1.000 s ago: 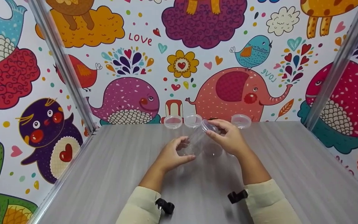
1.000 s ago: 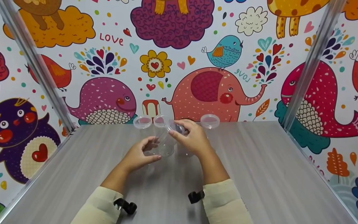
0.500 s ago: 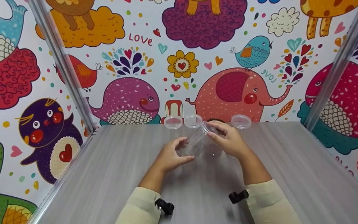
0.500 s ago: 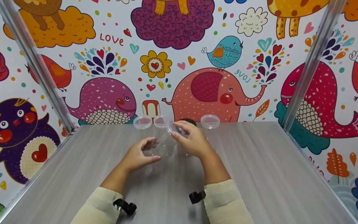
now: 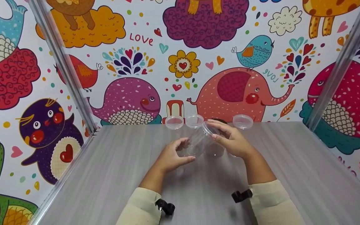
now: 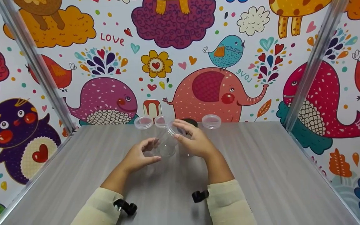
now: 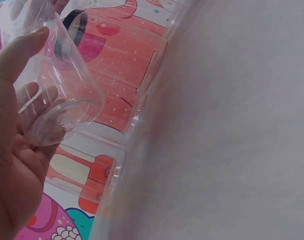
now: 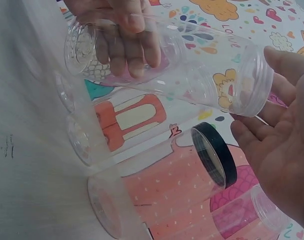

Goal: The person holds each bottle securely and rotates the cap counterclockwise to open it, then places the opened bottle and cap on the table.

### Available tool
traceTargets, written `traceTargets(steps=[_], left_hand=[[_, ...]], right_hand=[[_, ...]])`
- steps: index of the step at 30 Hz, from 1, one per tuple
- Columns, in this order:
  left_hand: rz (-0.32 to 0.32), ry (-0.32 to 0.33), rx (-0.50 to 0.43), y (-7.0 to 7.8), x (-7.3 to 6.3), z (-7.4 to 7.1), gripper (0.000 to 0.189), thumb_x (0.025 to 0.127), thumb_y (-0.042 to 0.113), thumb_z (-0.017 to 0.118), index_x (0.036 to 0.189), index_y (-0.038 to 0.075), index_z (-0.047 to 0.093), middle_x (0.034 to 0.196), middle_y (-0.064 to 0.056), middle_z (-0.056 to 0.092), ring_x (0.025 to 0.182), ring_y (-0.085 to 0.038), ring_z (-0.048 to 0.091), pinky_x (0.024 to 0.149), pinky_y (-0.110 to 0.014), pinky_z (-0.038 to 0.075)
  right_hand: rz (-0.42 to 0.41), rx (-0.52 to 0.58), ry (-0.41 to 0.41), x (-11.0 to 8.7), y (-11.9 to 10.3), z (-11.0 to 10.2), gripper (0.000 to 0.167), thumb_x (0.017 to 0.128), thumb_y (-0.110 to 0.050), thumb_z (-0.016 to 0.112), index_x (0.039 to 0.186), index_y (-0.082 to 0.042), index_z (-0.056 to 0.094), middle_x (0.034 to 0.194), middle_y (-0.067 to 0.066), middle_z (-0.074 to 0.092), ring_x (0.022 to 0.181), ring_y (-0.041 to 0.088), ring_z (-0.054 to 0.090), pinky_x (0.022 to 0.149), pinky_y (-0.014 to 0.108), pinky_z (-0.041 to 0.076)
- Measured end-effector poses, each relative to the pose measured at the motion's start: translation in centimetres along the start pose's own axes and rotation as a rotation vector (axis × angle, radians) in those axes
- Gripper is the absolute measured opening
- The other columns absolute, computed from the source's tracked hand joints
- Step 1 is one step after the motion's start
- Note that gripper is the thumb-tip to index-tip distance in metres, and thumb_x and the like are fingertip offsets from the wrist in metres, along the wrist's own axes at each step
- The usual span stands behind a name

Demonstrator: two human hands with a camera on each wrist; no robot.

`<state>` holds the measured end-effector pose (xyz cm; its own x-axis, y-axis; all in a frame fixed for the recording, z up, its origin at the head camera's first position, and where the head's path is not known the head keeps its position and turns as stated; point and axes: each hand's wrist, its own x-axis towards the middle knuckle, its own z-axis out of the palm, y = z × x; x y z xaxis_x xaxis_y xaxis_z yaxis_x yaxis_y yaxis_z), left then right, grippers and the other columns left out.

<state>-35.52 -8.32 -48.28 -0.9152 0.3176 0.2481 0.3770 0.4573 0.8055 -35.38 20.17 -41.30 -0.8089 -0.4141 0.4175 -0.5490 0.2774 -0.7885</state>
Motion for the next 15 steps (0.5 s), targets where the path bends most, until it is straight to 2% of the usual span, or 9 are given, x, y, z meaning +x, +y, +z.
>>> traceTargets(steps=[5,8,11,15], left_hand=[[-0.028,0.007,0.008,-0.01,-0.12,0.07,0.09,0.079,0.058,0.09,0.154,0.021,0.055,0.146,0.001,0.067,0.134,-0.024,0.064,0.117,-0.055,0.053],[-0.05,0.018,0.01,0.12,-0.22,0.17,0.091,0.077,0.058,0.09,0.153,0.023,0.055,0.146,0.001,0.067,0.134,-0.026,0.064,0.116,-0.055,0.053],[-0.051,0.028,0.01,0.23,-0.24,0.25,0.092,0.077,0.058,0.091,0.153,0.022,0.055,0.146,-0.001,0.067,0.135,-0.026,0.063,0.116,-0.056,0.053],[-0.021,0.036,0.017,0.21,-0.25,0.3,0.091,0.079,0.057,0.091,0.153,0.019,0.055,0.146,0.0,0.067,0.137,-0.026,0.063,0.117,-0.056,0.052]], right_hand=[[0.016,0.003,-0.016,0.01,-0.21,0.16,0.048,0.106,-0.021,0.064,0.153,-0.021,0.059,0.168,0.006,0.048,0.156,0.035,0.046,0.122,0.057,0.044],[0.031,-0.043,0.02,0.08,-0.2,0.4,0.049,0.104,-0.022,0.066,0.153,-0.023,0.06,0.168,0.004,0.048,0.156,0.034,0.047,0.121,0.06,0.045],[0.063,-0.101,0.086,0.22,-0.31,0.6,0.052,0.101,-0.027,0.072,0.151,-0.022,0.062,0.163,0.005,0.053,0.148,0.034,0.054,0.117,0.06,0.05],[0.138,-0.179,0.157,0.41,-0.67,0.86,0.057,0.097,-0.038,0.077,0.149,-0.02,0.063,0.15,0.008,0.061,0.128,0.033,0.065,0.11,0.056,0.058]])
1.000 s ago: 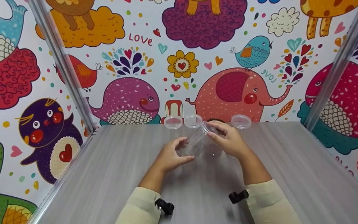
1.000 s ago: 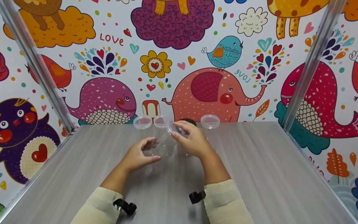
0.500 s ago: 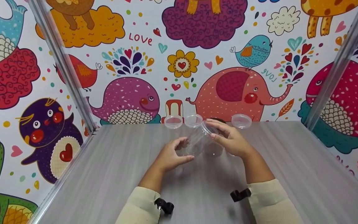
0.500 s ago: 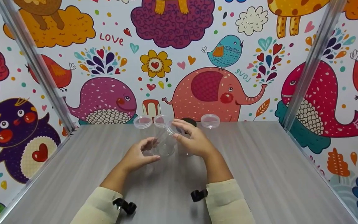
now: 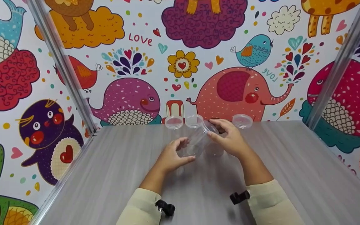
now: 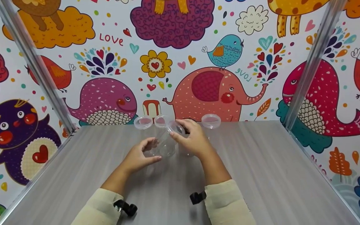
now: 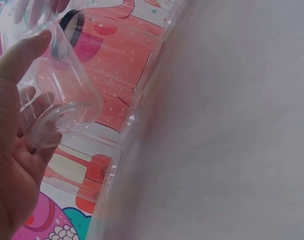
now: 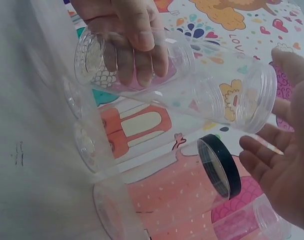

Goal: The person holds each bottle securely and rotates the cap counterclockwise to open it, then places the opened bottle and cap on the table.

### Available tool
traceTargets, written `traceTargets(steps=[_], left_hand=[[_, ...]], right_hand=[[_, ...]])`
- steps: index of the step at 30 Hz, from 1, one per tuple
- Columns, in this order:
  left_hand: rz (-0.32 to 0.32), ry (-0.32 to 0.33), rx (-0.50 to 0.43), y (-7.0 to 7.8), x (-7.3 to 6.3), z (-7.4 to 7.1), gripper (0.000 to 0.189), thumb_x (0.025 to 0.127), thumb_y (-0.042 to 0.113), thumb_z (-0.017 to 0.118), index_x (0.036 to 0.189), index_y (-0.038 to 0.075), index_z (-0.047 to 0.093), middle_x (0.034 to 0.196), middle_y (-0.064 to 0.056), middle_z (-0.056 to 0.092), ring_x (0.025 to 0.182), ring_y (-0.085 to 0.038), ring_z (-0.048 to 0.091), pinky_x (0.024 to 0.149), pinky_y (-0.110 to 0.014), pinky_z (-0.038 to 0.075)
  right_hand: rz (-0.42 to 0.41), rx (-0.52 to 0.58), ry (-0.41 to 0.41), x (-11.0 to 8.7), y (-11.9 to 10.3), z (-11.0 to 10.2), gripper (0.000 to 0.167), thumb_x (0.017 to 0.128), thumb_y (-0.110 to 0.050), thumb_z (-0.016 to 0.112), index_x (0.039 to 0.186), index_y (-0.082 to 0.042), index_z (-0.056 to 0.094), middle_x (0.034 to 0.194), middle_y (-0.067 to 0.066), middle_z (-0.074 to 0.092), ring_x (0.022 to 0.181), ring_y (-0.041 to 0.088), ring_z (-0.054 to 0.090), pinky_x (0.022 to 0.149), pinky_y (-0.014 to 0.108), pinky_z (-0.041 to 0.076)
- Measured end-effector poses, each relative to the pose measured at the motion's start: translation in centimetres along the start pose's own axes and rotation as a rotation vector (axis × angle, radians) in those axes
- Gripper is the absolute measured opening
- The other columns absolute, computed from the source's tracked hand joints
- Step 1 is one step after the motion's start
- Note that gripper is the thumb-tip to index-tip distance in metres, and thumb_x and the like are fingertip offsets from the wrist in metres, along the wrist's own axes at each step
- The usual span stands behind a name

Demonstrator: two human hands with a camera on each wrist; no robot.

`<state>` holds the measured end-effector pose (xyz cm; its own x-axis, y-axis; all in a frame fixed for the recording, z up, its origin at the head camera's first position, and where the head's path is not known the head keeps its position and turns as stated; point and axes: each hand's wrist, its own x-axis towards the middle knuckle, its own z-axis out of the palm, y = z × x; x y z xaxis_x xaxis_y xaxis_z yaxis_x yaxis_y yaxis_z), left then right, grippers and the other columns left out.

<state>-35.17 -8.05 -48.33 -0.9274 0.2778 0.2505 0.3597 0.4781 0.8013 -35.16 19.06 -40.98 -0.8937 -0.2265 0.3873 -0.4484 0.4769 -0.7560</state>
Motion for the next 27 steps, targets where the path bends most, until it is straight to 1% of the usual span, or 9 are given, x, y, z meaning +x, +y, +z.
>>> traceTargets(steps=[2,5,9,11,14,17,20,23,27], left_hand=[[0.009,0.002,0.008,-0.02,-0.01,0.0,0.09,0.079,0.057,0.09,0.153,0.02,0.055,0.145,0.001,0.067,0.137,-0.025,0.063,0.117,-0.055,0.052],[0.003,0.001,0.014,-0.04,-0.07,0.0,0.091,0.079,0.059,0.09,0.154,0.021,0.055,0.145,0.003,0.067,0.139,-0.025,0.062,0.117,-0.056,0.052],[-0.006,-0.004,0.003,0.02,-0.14,-0.03,0.091,0.078,0.06,0.09,0.154,0.024,0.055,0.146,0.004,0.066,0.14,-0.026,0.061,0.117,-0.057,0.052],[-0.006,-0.004,-0.009,0.07,-0.13,-0.05,0.09,0.078,0.059,0.09,0.154,0.026,0.055,0.146,0.004,0.066,0.141,-0.026,0.061,0.117,-0.057,0.052],[-0.011,-0.002,-0.022,0.12,-0.11,-0.09,0.09,0.077,0.06,0.09,0.154,0.028,0.055,0.146,0.004,0.066,0.141,-0.025,0.061,0.117,-0.057,0.052],[-0.011,-0.001,-0.03,0.15,-0.05,-0.08,0.091,0.078,0.06,0.09,0.155,0.027,0.054,0.148,0.003,0.066,0.141,-0.026,0.061,0.117,-0.058,0.052],[-0.006,0.004,-0.028,0.12,-0.01,-0.07,0.091,0.078,0.059,0.09,0.155,0.026,0.055,0.148,0.002,0.066,0.14,-0.026,0.061,0.117,-0.057,0.052],[-0.005,0.008,-0.014,0.11,0.01,-0.05,0.089,0.078,0.059,0.09,0.154,0.028,0.055,0.147,0.004,0.066,0.139,-0.023,0.062,0.117,-0.054,0.053],[-0.008,0.007,-0.005,0.03,0.0,0.0,0.089,0.078,0.061,0.09,0.154,0.029,0.056,0.147,0.006,0.066,0.139,-0.021,0.062,0.117,-0.051,0.053]], right_hand=[[0.03,-0.047,0.014,0.02,-0.24,0.05,0.058,0.096,-0.044,0.077,0.148,-0.02,0.064,0.146,0.008,0.063,0.121,0.031,0.066,0.106,0.054,0.06],[0.065,-0.098,0.024,0.02,-0.44,0.16,0.059,0.095,-0.051,0.077,0.145,-0.023,0.066,0.143,0.007,0.065,0.116,0.028,0.065,0.101,0.05,0.063],[0.08,-0.093,0.034,-0.03,-0.45,0.21,0.055,0.095,-0.052,0.078,0.142,-0.026,0.068,0.142,0.008,0.066,0.113,0.026,0.064,0.097,0.046,0.064],[0.062,-0.071,0.035,-0.06,-0.38,0.2,0.052,0.096,-0.049,0.077,0.142,-0.027,0.068,0.144,0.007,0.066,0.115,0.026,0.065,0.099,0.048,0.064],[0.021,-0.026,0.031,-0.07,-0.21,0.15,0.049,0.098,-0.042,0.077,0.143,-0.027,0.068,0.149,0.005,0.065,0.123,0.029,0.066,0.106,0.051,0.061],[-0.012,0.022,0.023,-0.12,-0.12,0.09,0.047,0.098,-0.032,0.076,0.144,-0.026,0.068,0.153,0.002,0.063,0.135,0.032,0.063,0.113,0.054,0.056],[-0.046,0.068,0.004,-0.19,-0.1,-0.01,0.048,0.097,-0.021,0.074,0.144,-0.022,0.068,0.156,0.002,0.061,0.142,0.033,0.059,0.117,0.056,0.053],[-0.064,0.11,-0.013,-0.34,-0.2,-0.12,0.049,0.096,-0.013,0.072,0.144,-0.02,0.068,0.157,0.003,0.06,0.144,0.031,0.058,0.118,0.057,0.051],[-0.07,0.124,-0.025,-0.41,-0.28,-0.16,0.049,0.096,-0.009,0.071,0.144,-0.018,0.067,0.159,0.002,0.059,0.144,0.029,0.057,0.117,0.059,0.051]])
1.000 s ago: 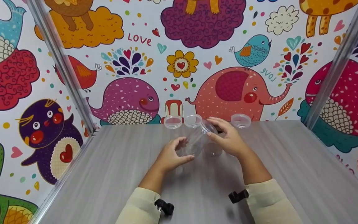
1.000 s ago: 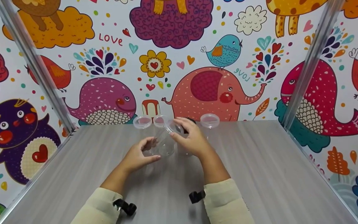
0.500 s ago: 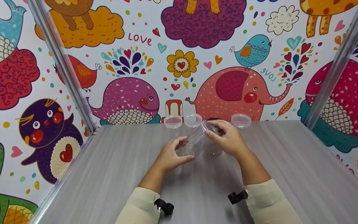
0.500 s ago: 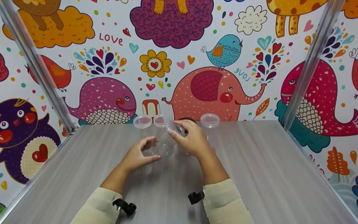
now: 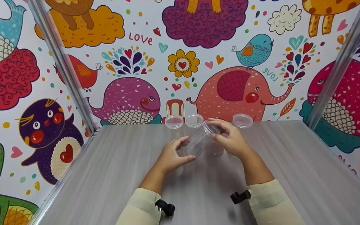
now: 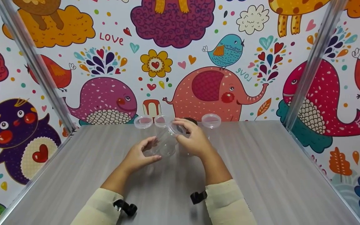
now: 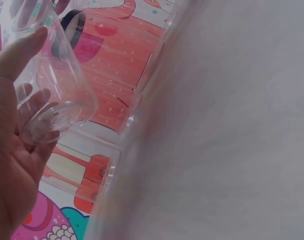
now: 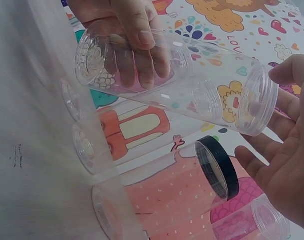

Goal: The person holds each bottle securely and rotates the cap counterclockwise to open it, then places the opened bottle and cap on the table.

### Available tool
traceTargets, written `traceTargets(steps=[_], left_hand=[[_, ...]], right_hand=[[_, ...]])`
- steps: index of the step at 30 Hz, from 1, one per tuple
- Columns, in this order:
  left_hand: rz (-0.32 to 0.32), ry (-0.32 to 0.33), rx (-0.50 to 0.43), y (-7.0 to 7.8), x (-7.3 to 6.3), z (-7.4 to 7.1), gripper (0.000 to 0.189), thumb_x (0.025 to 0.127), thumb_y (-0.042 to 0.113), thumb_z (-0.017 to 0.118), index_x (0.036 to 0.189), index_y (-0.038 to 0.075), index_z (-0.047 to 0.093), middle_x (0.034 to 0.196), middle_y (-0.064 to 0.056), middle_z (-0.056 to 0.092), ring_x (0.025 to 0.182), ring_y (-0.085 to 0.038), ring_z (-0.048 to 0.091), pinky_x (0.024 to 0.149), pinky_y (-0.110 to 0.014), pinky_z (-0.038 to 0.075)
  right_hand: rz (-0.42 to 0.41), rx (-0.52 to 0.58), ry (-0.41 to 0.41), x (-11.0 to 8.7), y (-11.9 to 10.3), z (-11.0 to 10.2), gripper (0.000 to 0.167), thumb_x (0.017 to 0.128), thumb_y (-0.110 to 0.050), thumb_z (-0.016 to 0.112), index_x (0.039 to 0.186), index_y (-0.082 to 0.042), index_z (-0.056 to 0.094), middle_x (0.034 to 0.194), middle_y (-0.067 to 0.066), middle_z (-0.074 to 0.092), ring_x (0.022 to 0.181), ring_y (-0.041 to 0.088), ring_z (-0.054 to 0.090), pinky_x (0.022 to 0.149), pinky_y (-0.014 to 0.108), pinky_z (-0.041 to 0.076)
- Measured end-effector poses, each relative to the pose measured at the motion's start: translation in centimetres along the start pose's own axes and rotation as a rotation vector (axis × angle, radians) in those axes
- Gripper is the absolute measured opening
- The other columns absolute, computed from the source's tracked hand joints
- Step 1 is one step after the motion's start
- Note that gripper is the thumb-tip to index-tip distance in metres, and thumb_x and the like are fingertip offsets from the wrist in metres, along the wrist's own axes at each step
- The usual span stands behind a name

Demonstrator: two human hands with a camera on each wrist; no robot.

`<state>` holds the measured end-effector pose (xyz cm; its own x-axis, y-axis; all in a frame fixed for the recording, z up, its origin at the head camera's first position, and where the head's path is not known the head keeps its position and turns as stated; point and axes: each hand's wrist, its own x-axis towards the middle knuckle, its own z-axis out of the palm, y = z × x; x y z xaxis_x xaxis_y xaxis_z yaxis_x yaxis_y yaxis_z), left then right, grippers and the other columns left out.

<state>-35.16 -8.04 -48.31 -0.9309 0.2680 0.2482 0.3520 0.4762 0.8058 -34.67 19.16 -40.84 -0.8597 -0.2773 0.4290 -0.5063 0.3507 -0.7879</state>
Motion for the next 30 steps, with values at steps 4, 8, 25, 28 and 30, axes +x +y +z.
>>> traceTargets(steps=[4,8,25,28,30], left_hand=[[0.009,-0.002,-0.009,-0.03,-0.01,-0.02,0.089,0.078,0.059,0.09,0.153,0.027,0.056,0.147,0.005,0.067,0.139,-0.023,0.062,0.118,-0.052,0.052],[0.018,-0.003,-0.014,-0.02,-0.03,-0.06,0.088,0.079,0.058,0.091,0.153,0.026,0.057,0.146,0.003,0.067,0.139,-0.025,0.062,0.119,-0.055,0.051],[0.017,-0.011,-0.008,0.2,-0.1,-0.05,0.091,0.078,0.06,0.09,0.155,0.026,0.055,0.149,0.003,0.065,0.141,-0.025,0.061,0.118,-0.056,0.051],[0.014,-0.011,-0.018,0.19,-0.17,-0.04,0.091,0.078,0.058,0.091,0.155,0.025,0.055,0.149,0.002,0.065,0.141,-0.026,0.061,0.118,-0.058,0.051],[0.016,-0.012,-0.028,0.19,-0.17,-0.05,0.09,0.078,0.057,0.091,0.155,0.025,0.055,0.149,0.001,0.065,0.141,-0.027,0.061,0.117,-0.06,0.051]], right_hand=[[-0.002,-0.028,-0.001,0.08,0.09,0.03,0.049,0.095,-0.015,0.073,0.144,-0.018,0.067,0.159,0.0,0.059,0.144,0.027,0.056,0.116,0.058,0.052],[0.003,-0.062,0.019,0.08,0.06,0.02,0.051,0.094,-0.026,0.078,0.144,-0.023,0.066,0.158,-0.002,0.058,0.14,0.026,0.059,0.113,0.056,0.055],[0.103,-0.209,0.098,0.42,0.09,0.04,0.047,0.094,-0.047,0.08,0.134,-0.023,0.072,0.131,0.006,0.068,0.102,0.022,0.063,0.084,0.033,0.061],[0.069,-0.173,0.083,0.3,0.24,0.0,0.043,0.095,-0.039,0.08,0.136,-0.025,0.072,0.137,0.002,0.069,0.107,0.022,0.065,0.09,0.035,0.062],[0.05,-0.153,0.071,0.23,0.25,-0.02,0.043,0.096,-0.032,0.079,0.138,-0.026,0.071,0.142,0.0,0.068,0.113,0.024,0.067,0.095,0.039,0.062]])
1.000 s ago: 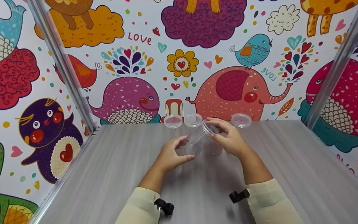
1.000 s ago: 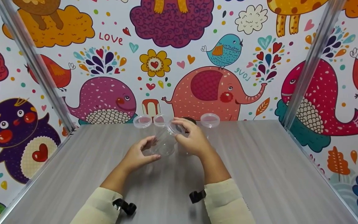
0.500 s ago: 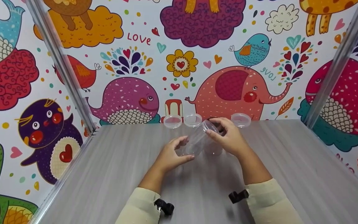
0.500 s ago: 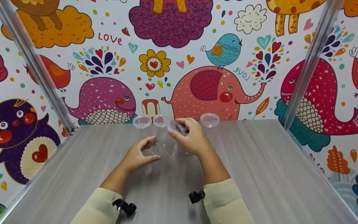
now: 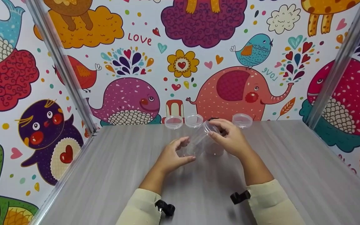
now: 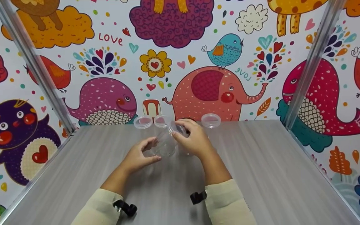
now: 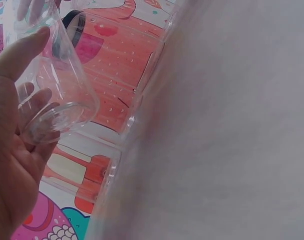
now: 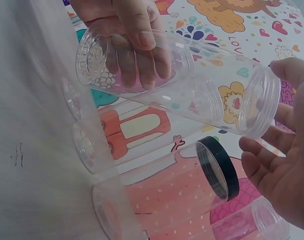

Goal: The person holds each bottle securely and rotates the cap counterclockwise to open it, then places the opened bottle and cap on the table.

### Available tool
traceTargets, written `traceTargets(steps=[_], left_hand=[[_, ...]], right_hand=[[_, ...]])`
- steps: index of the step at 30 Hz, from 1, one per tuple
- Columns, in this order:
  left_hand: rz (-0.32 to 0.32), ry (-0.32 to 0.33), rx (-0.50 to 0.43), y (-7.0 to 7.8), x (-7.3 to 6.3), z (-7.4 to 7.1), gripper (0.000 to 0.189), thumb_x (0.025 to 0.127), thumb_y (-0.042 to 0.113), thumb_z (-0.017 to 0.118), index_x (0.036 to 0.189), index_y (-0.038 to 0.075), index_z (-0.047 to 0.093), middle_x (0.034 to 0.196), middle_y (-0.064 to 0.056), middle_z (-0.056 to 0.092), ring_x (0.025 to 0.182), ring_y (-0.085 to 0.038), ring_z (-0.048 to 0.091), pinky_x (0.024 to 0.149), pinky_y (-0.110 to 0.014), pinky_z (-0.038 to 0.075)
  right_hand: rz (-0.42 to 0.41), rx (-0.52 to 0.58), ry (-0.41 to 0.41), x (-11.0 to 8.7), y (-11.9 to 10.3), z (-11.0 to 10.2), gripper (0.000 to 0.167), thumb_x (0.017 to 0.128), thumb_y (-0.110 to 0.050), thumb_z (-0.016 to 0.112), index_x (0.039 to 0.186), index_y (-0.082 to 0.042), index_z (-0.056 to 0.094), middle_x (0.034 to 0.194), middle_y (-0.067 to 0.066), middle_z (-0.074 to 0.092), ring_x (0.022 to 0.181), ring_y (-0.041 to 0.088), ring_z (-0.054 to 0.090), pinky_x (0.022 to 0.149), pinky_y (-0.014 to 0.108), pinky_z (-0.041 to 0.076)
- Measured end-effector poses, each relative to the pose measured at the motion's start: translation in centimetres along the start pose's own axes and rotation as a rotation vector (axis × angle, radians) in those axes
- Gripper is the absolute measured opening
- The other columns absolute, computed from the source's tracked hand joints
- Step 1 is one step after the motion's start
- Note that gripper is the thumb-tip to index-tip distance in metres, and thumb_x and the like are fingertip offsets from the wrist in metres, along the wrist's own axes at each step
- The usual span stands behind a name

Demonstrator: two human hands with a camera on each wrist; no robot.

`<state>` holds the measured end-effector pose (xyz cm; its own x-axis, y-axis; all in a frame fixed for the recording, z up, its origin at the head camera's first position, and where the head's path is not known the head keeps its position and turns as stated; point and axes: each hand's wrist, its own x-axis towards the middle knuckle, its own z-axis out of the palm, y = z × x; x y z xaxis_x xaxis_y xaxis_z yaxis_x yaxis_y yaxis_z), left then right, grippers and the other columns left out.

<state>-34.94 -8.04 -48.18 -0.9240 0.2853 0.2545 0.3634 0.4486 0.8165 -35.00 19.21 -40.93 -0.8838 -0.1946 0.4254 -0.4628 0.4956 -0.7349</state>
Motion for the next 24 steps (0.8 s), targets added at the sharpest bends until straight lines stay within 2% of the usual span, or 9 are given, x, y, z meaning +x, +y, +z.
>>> traceTargets(steps=[6,11,14,17,20,24], left_hand=[[-0.004,-0.006,0.001,-0.04,0.03,-0.04,0.088,0.079,0.058,0.09,0.154,0.027,0.055,0.15,0.002,0.065,0.141,-0.027,0.061,0.117,-0.06,0.05],[-0.009,-0.011,0.001,-0.15,0.05,0.0,0.087,0.079,0.057,0.09,0.154,0.028,0.055,0.15,0.003,0.065,0.142,-0.026,0.06,0.118,-0.06,0.05],[-0.004,-0.008,-0.006,-0.25,0.0,0.0,0.086,0.08,0.056,0.091,0.153,0.028,0.056,0.149,0.003,0.065,0.141,-0.027,0.061,0.117,-0.06,0.051],[0.005,-0.004,-0.005,-0.3,-0.03,0.0,0.088,0.08,0.057,0.09,0.154,0.025,0.056,0.149,0.002,0.065,0.14,-0.028,0.061,0.116,-0.061,0.051],[0.006,-0.006,-0.003,-0.3,-0.03,0.02,0.089,0.079,0.058,0.09,0.154,0.024,0.055,0.149,0.002,0.065,0.14,-0.028,0.061,0.116,-0.06,0.051],[0.004,-0.005,0.003,-0.22,-0.01,0.12,0.09,0.078,0.059,0.09,0.154,0.025,0.056,0.149,0.002,0.065,0.141,-0.027,0.061,0.117,-0.059,0.051]], right_hand=[[-0.042,0.06,-0.025,-0.07,-0.11,-0.09,0.047,0.093,-0.011,0.069,0.138,-0.025,0.071,0.151,-0.003,0.065,0.134,0.033,0.063,0.106,0.054,0.059],[-0.057,0.079,-0.024,-0.09,-0.14,-0.08,0.05,0.089,-0.006,0.068,0.136,-0.023,0.072,0.151,-0.006,0.064,0.138,0.029,0.061,0.111,0.057,0.056],[-0.068,0.07,-0.023,-0.12,-0.11,-0.02,0.049,0.091,-0.009,0.069,0.138,-0.024,0.07,0.151,-0.005,0.064,0.135,0.026,0.061,0.11,0.056,0.057],[-0.055,0.061,-0.013,-0.16,-0.17,0.01,0.047,0.094,-0.017,0.073,0.14,-0.025,0.068,0.15,0.001,0.063,0.131,0.028,0.062,0.109,0.057,0.057],[-0.012,0.018,0.011,-0.11,-0.27,0.02,0.048,0.096,-0.032,0.076,0.142,-0.023,0.066,0.144,0.006,0.064,0.126,0.03,0.062,0.106,0.056,0.059],[0.051,-0.077,0.027,0.0,-0.28,0.06,0.056,0.096,-0.049,0.077,0.142,-0.02,0.066,0.136,0.009,0.065,0.117,0.028,0.063,0.098,0.05,0.063]])
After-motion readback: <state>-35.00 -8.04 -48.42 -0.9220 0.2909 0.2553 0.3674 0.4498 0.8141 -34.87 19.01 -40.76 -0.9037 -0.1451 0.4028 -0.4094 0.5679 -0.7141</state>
